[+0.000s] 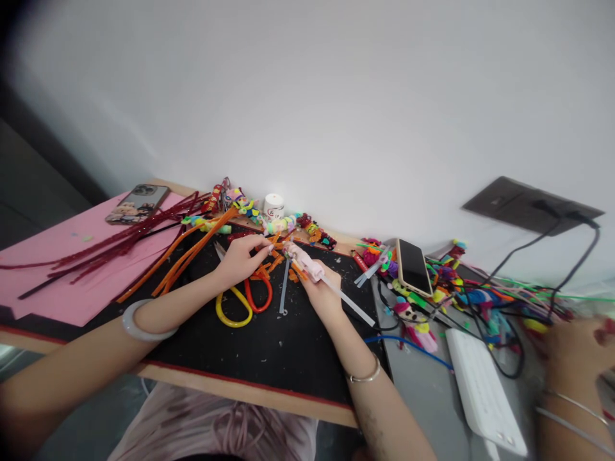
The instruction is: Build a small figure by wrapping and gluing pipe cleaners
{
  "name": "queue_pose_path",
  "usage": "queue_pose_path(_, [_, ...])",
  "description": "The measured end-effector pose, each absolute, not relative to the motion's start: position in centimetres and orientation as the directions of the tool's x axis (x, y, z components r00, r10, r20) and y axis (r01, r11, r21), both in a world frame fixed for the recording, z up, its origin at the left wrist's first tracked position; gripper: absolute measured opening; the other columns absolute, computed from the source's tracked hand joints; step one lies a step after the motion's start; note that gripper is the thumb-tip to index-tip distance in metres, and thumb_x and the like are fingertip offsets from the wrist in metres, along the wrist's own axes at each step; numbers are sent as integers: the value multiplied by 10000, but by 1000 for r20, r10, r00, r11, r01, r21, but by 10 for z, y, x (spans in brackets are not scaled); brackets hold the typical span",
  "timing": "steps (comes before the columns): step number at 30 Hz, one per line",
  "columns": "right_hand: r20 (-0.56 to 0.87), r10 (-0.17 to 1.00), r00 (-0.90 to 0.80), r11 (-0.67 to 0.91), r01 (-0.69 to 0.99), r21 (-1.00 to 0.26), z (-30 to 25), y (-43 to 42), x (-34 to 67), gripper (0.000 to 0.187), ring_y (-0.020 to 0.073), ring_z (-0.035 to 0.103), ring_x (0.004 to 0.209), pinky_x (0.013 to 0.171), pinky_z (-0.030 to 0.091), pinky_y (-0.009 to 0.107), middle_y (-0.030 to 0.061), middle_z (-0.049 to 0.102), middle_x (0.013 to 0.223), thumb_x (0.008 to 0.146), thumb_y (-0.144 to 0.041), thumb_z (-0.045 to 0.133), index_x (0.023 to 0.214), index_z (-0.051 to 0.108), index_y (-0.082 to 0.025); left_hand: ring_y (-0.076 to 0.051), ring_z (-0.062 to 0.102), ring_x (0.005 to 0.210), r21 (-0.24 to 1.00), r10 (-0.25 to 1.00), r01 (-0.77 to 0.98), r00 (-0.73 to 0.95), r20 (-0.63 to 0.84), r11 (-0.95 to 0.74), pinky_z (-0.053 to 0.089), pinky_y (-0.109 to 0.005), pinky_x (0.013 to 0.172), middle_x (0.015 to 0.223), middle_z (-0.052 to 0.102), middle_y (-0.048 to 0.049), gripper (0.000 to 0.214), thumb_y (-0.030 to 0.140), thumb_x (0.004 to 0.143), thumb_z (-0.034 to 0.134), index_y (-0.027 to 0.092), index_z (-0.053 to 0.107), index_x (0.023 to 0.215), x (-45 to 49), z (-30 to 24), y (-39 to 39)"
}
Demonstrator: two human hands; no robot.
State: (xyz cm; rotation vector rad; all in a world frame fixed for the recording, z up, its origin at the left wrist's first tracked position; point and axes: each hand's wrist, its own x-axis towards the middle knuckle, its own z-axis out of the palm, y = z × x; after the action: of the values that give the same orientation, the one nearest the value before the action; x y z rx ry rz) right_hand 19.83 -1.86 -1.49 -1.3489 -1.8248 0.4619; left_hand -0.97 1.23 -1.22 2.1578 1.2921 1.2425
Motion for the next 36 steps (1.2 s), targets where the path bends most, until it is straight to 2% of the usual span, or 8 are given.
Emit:
queue_pose_path(6, [406,903,-140,395,640,-659,-16,-21,199,226,235,645,881,750,510,336,64,703,921,793,-330,578,940,671,-186,-167,578,750,643,830,541,229,508,-543,434,-292,741,786,646,-36,174,199,831,455,165,612,765,-9,-12,11])
queue_pose_path(14, [404,904,-143,392,658,-643,-17,-22,199,213,237,663,818,715,522,333,63,713,868,783,-337,582,895,680,-184,-170,579,768,641,825,531,247,509,-554,437,-296,751,806,648,-41,176,182,830,453,163,619,776,-8,-12,11])
queue_pose_path(21, [414,894,-174,423,637,-645,-15,-22,199,287,256,658,896,780,518,363,53,703,982,792,-314,568,1049,659,-224,-170,579,768,638,827,539,243,507,-550,433,-293,746,797,646,-38,165,183,832,459,166,614,781,-9,-12,11])
queue_pose_path(36, [374,914,-160,382,651,-656,-18,-21,200,302,251,654,921,810,508,342,58,702,1002,791,-317,561,1046,668,-194,-168,581,762,628,819,541,241,521,-559,440,-291,742,791,647,-35,149,167,828,477,162,616,773,-9,-12,12])
